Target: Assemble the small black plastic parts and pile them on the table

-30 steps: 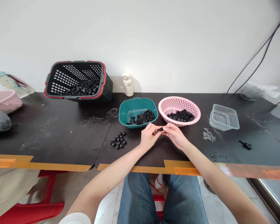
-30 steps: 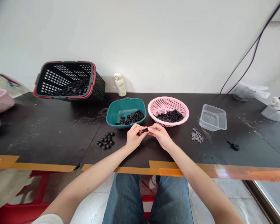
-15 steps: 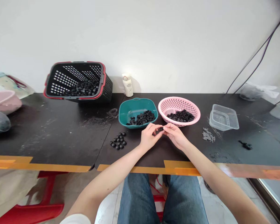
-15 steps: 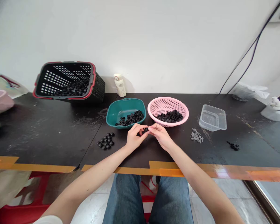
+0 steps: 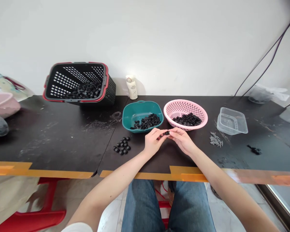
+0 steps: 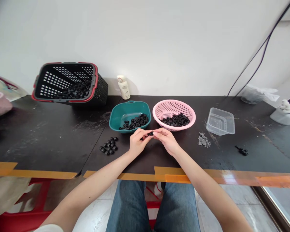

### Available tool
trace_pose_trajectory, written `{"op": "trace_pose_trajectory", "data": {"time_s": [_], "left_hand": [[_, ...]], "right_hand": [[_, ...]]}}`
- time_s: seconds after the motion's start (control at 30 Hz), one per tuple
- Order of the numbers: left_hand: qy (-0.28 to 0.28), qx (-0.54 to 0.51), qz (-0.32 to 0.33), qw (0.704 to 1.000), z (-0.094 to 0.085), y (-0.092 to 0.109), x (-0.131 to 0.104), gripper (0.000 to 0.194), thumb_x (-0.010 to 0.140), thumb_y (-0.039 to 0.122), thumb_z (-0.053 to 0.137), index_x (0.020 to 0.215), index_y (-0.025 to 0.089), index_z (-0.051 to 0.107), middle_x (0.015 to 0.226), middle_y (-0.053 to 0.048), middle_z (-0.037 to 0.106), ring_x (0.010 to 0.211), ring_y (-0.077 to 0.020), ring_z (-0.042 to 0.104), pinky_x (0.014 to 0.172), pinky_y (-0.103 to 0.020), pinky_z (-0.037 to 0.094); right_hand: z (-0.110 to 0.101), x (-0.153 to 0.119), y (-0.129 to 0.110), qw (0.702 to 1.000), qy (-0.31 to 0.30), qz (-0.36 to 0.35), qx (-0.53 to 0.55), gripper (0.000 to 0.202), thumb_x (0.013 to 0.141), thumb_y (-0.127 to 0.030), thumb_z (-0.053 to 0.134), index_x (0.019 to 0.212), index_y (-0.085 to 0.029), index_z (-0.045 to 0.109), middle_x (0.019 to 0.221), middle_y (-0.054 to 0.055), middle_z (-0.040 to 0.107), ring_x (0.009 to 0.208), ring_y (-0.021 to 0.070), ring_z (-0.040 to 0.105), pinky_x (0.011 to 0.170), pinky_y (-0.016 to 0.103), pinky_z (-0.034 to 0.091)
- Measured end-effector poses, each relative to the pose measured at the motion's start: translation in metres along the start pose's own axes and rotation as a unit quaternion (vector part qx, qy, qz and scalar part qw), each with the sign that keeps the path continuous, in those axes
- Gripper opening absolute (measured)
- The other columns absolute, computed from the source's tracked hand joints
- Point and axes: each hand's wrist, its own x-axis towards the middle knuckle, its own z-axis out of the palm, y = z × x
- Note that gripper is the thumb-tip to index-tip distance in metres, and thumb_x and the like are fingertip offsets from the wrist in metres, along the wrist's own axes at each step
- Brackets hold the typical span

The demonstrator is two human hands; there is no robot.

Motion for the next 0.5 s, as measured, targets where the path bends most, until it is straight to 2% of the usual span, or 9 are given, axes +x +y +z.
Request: {"op": "trace_pose_trajectory", "data": {"time_s": [0.17, 0.37, 0.5], "left_hand": [[0.004, -0.006, -0.007, 1.000, -0.0004, 0.0029, 0.0013, 0.019, 0.083, 0.028, 0.067, 0.100, 0.019, 0.068, 0.076, 0.002, 0.055, 0.053, -0.0040, 0.047, 0.053, -0.017, 0.045], [-0.024, -0.013, 0.005, 1.000, -0.0012, 0.0033, 0.0025, 0.027, 0.086, 0.031, 0.063, 0.110, 0.020, 0.066, 0.080, 0.000, 0.059, 0.055, -0.0050, 0.048, 0.057, -0.019, 0.047], [-0.013, -0.010, 0.010, 1.000, 0.0000, 0.0004, 0.0013, 0.025, 0.084, 0.032, 0.065, 0.106, 0.021, 0.068, 0.079, 0.000, 0.061, 0.056, -0.0053, 0.050, 0.055, -0.018, 0.047]], "right_hand": [[-0.0008, -0.0005, 0.0010, 1.000, -0.006, -0.005, -0.002, 0.015, 0.069, -0.030, 0.079, 0.081, -0.024, 0.072, 0.082, -0.002, 0.069, 0.079, 0.0122, 0.063, 0.082, 0.029, 0.049], [-0.0007, -0.0007, 0.0003, 1.000, 0.011, -0.012, -0.005, 0.016, 0.067, -0.030, 0.080, 0.080, -0.024, 0.073, 0.080, -0.002, 0.068, 0.078, 0.0124, 0.062, 0.083, 0.030, 0.049], [-0.0007, -0.0010, 0.0001, 0.999, 0.014, -0.022, -0.032, 0.017, 0.067, -0.031, 0.081, 0.080, -0.024, 0.073, 0.081, -0.001, 0.069, 0.078, 0.0140, 0.062, 0.085, 0.032, 0.048]]}}
